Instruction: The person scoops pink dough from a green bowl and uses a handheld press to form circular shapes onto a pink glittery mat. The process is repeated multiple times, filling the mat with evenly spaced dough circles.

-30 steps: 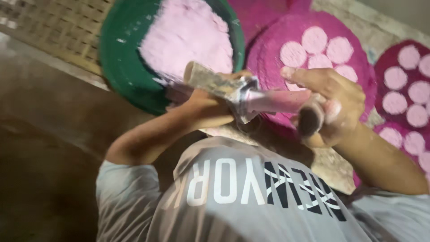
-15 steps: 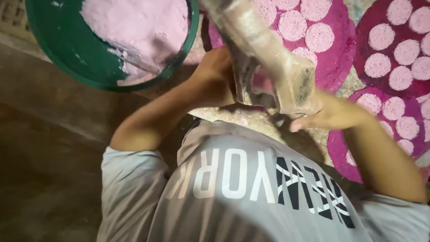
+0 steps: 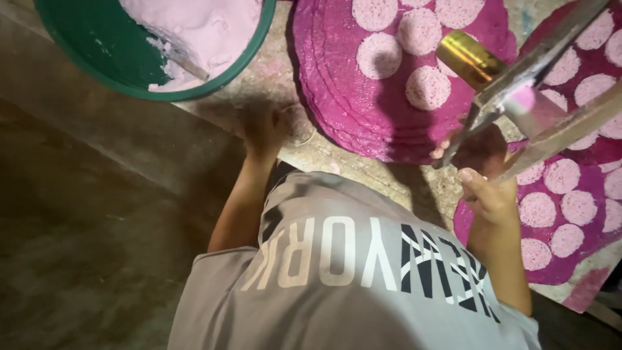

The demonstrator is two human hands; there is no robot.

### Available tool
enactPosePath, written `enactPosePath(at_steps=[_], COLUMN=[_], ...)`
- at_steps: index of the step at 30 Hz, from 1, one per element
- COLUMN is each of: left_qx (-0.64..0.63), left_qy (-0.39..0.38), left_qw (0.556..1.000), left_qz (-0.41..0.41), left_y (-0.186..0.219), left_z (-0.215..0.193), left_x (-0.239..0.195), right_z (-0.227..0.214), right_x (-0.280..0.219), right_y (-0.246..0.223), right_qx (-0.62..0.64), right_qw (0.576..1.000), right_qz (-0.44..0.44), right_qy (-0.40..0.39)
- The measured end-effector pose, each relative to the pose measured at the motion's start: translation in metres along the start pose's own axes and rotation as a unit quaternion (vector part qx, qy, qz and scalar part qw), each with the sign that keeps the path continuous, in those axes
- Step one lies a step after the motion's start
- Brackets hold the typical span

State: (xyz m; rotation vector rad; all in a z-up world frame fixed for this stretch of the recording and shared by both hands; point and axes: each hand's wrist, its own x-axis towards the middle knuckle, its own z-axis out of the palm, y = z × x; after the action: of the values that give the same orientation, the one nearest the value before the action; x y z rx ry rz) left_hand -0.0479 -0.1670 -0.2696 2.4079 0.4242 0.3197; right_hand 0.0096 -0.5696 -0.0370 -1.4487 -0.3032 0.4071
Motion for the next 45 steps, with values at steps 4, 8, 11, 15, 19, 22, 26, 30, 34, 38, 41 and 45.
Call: enactPosePath(at_steps=[4, 8, 11, 15, 19, 22, 26, 30, 34, 38, 41, 45], left_qx=[-0.067, -0.17, -0.124, -0.171, -0.158, -0.156, -0.151, -0.153, -0.192, -0.65, -0.856, -0.895], left_qy=[-0.004, 0.017, -0.028, -0.06, -0.051, -0.067, -0.071, -0.065, -0.082, -0.288, -0.385, -0.339], left_qw=[0.996, 0.985, 0.991, 0.967, 0.967, 0.968, 0.968, 0.968, 0.967, 0.703, 0.341, 0.275], left_qz=[-0.058, 0.035, 0.049, 0.18, 0.193, 0.186, 0.187, 0.188, 0.145, -0.027, 0.042, 0.09], left_y=[0.025, 0.077, 0.12, 0.163, 0.176, 0.175, 0.173, 0.175, 0.181, 0.201, 0.217, 0.23], left_z=[-0.049, -0.087, -0.082, -0.038, 0.004, 0.019, 0.025, 0.024, 0.011, -0.001, -0.004, 0.0], left_x=[0.013, 0.024, 0.041, 0.059, 0.069, 0.074, 0.078, 0.079, 0.088, 0.127, 0.144, 0.146], right_z=[-0.008, -0.014, -0.017, -0.02, -0.022, -0.025, -0.022, -0.013, -0.011, -0.018, -0.022, -0.03], right_x=[-0.014, -0.032, -0.04, -0.048, -0.063, -0.072, -0.072, -0.058, -0.026, 0.012, 0.034, 0.067], right_y=[-0.006, -0.005, 0.0, 0.009, 0.011, 0.01, 0.012, 0.009, 0.002, -0.001, -0.009, -0.039], right_qx=[0.021, 0.013, 0.04, 0.057, 0.025, -0.042, -0.011, -0.005, -0.082, -0.102, 0.008, -0.082], right_qw=[0.998, 0.997, 0.994, 0.991, 0.987, 0.984, 0.983, 0.989, 0.994, 0.991, 0.943, 0.887], right_qz=[-0.021, -0.028, -0.027, -0.021, -0.045, -0.008, -0.004, -0.01, -0.031, 0.034, 0.258, 0.386], right_qy=[0.059, 0.066, 0.097, 0.121, 0.149, 0.175, 0.184, 0.15, 0.058, -0.081, -0.21, -0.238])
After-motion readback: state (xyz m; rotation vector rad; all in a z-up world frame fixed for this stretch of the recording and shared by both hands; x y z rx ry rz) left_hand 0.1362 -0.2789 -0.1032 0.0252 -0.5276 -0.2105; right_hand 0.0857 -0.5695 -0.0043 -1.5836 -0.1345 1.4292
